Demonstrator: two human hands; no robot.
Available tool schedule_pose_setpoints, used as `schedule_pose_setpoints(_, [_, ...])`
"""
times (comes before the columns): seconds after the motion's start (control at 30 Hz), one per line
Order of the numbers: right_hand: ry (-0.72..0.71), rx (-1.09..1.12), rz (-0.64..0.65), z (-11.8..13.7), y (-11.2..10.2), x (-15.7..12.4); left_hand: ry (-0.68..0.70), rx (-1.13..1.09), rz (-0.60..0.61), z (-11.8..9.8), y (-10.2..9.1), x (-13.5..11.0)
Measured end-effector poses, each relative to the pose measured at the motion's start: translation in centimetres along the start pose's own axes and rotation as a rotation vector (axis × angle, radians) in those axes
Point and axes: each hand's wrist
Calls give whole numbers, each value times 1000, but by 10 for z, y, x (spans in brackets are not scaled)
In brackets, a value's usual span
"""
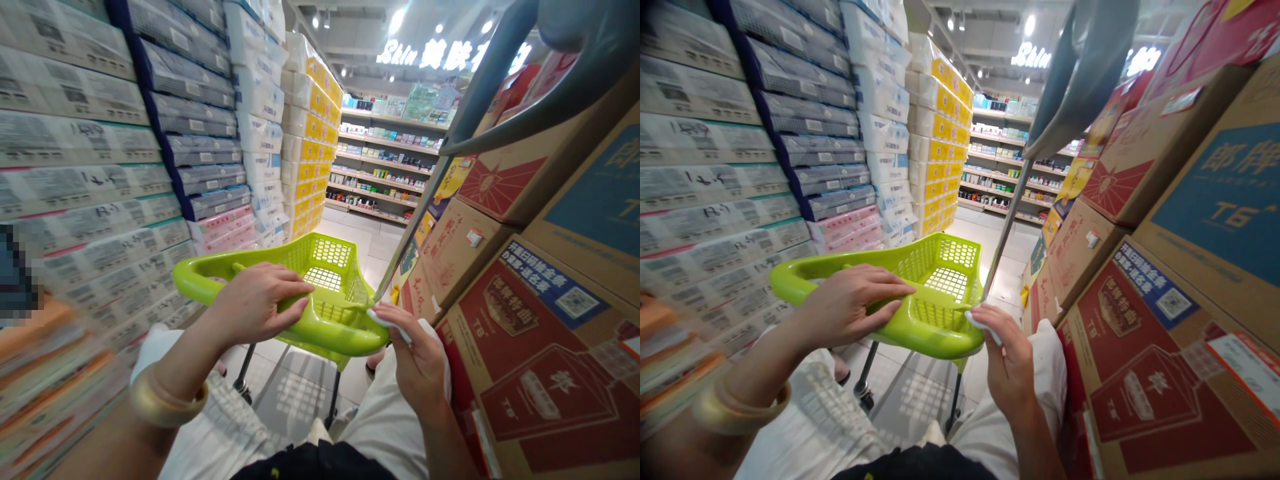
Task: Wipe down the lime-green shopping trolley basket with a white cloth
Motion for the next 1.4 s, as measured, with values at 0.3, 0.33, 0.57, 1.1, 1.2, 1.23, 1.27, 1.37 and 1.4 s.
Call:
schedule_pose_setpoints(0.3, [102,113,-86,-5,11,-14,-40,-141,-64,18,-2,-12])
schedule_pose_setpoints(0.33, [116,103,-97,-6,12,-16,-37,-151,-74,20,-1,-13])
schedule_pose_setpoints(0.57, [-87,57,-72,13,15,-28,-36,6,-294,14,-5,-17])
schedule_pose_setpoints(1.1, [-23,8,-80,0,30,-35,-172,34,132,-79,21,9])
schedule_pose_setpoints(1.2, [-109,31,-73,-1,33,-33,-193,74,155,-76,29,10])
schedule_pose_setpoints(1.23, [-100,37,-75,-3,34,-33,-189,83,136,-75,31,10])
schedule_pose_setpoints(1.27, [-69,41,-80,-5,35,-32,-179,92,113,-73,33,10])
schedule_pose_setpoints(1.37, [56,44,-108,-12,39,-32,-132,107,67,-68,39,9])
schedule_pose_setpoints(1.4, [73,42,-110,-13,40,-33,-116,110,64,-66,40,9])
Point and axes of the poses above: each hand's wrist, its own x-axis towards the middle knuckle, its own y-axis out of the palm, z = x × y, and after that the axes turned 3 degrees about -z, right-handed
